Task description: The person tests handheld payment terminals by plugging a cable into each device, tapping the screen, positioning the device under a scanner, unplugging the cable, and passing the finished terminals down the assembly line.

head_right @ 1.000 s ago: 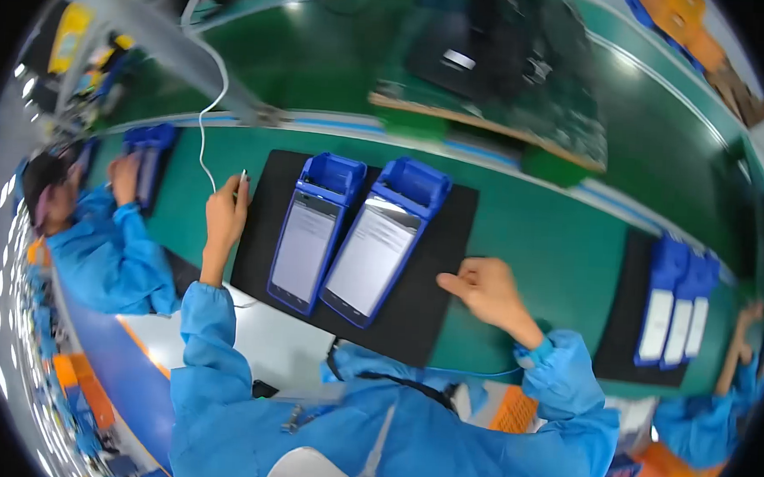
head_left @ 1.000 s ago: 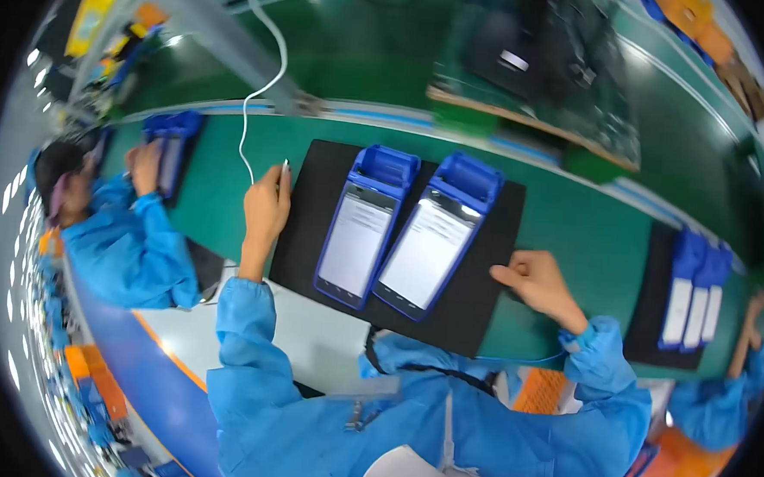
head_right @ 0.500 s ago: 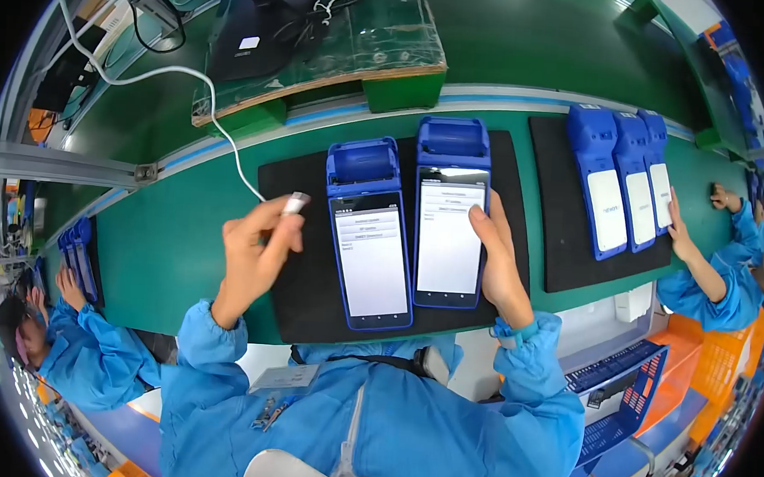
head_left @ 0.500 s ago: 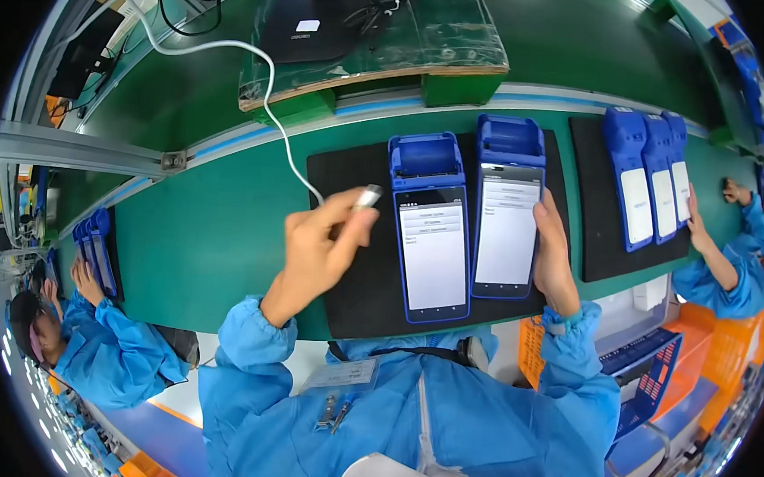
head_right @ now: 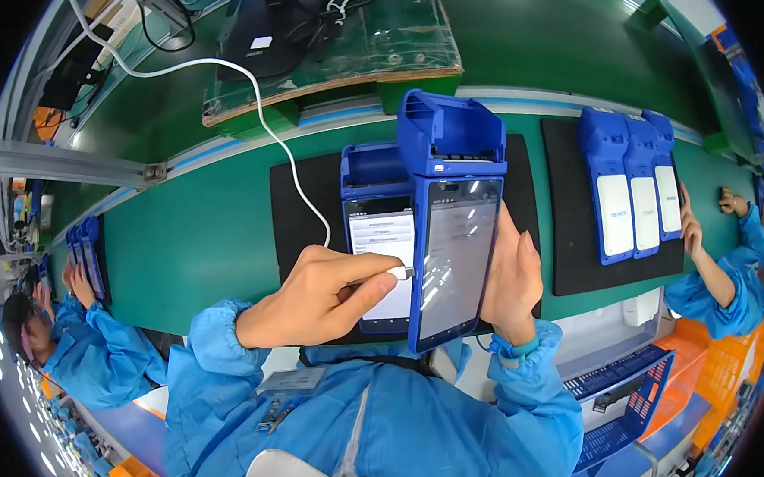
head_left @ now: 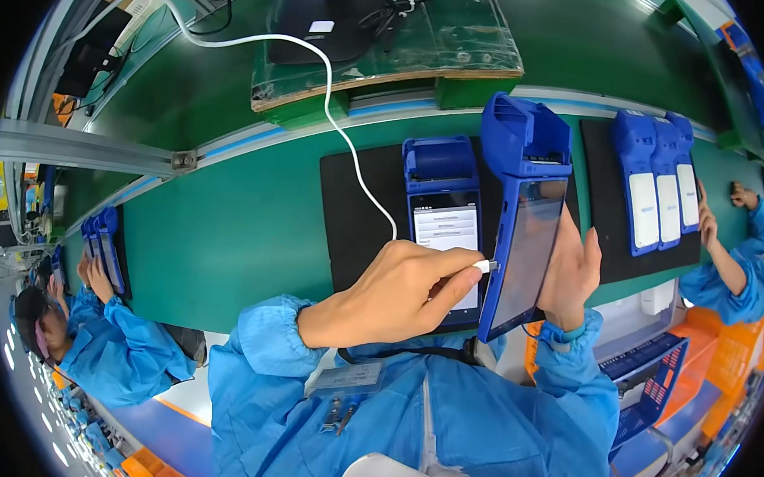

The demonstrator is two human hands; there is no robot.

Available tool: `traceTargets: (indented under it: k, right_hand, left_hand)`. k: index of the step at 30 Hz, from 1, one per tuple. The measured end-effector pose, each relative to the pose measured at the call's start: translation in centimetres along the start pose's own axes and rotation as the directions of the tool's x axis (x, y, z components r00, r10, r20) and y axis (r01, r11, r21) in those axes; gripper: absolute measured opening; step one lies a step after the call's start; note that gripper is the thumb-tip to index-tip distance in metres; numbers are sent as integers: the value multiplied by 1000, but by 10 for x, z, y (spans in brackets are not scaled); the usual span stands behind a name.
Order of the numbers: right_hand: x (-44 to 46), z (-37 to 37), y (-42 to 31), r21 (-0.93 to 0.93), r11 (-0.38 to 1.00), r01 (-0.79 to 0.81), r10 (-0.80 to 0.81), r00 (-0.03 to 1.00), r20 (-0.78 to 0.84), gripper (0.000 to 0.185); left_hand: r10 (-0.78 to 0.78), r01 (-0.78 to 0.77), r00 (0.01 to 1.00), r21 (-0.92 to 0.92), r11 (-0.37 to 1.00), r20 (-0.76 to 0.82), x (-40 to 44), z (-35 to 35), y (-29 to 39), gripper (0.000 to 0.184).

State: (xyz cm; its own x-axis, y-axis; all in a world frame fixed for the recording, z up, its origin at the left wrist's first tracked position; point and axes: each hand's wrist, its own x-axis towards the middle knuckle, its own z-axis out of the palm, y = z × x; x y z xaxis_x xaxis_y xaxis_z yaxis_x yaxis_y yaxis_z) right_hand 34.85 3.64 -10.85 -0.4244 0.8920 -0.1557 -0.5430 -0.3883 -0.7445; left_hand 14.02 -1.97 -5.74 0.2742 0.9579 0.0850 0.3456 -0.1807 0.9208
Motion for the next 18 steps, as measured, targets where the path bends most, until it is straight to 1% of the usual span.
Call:
traceTargets:
  k: [1,2,3,4,5,6,8,11,12,13,14,16,17,18]
  right_hand:
    - [0,-1,1,-53,998,16,-12,997,71,83]
    - [0,3,2,-53,999,12,-8,996,86,83]
    - [-1,8,3,-150,988,46,-34,996,81,88]
    - [-2,12,5,-246,966,78,-60,995,80,93]
    - [-3,13,6,-300,952,59,-45,997,55,103]
    - [-6,14,7,-294,954,62,-40,996,78,103]
    - [-9,16,12,-334,937,106,-80,993,91,106]
    - [-6,22,13,-317,943,99,-79,994,74,106]
    - [-5,24,12,-304,949,84,-71,996,56,105]
    - [-2,29,10,-267,960,90,-72,994,77,103]
    - [3,31,8,-267,959,98,-77,993,88,103]
    - [14,32,5,-164,986,16,17,980,198,99]
    - [20,41,3,-163,986,21,14,977,211,99]
    - [28,54,0,-153,988,-9,45,971,235,99]
  left_hand:
    - [-4,4,1000,5,1000,-10,-3,0,0,17]
    - [26,-25,999,49,998,-18,-5,0,-2,16]
    - [55,-52,998,94,994,-28,-7,-1,-3,15]
    - [50,-45,998,103,994,-47,-7,-6,-5,15]
    - [28,-35,998,126,991,53,-7,-12,-7,14]
    - [4,-29,988,154,988,154,-9,-15,-7,13]
    - [151,-157,985,77,985,80,-12,-10,-15,12]
    - [150,-153,987,73,985,52,-16,-11,-9,12]
    - [124,-135,989,134,982,86,-17,-14,-3,13]
    - [95,-118,988,198,973,118,-18,-18,2,15]
    - [101,-123,989,206,971,112,-16,-25,3,15]
    - [136,-169,976,195,966,170,-4,-46,3,22]
    - [20,-35,992,110,993,128,5,-58,8,32]
    - [4,-6,1000,165,986,15,12,-67,2,44]
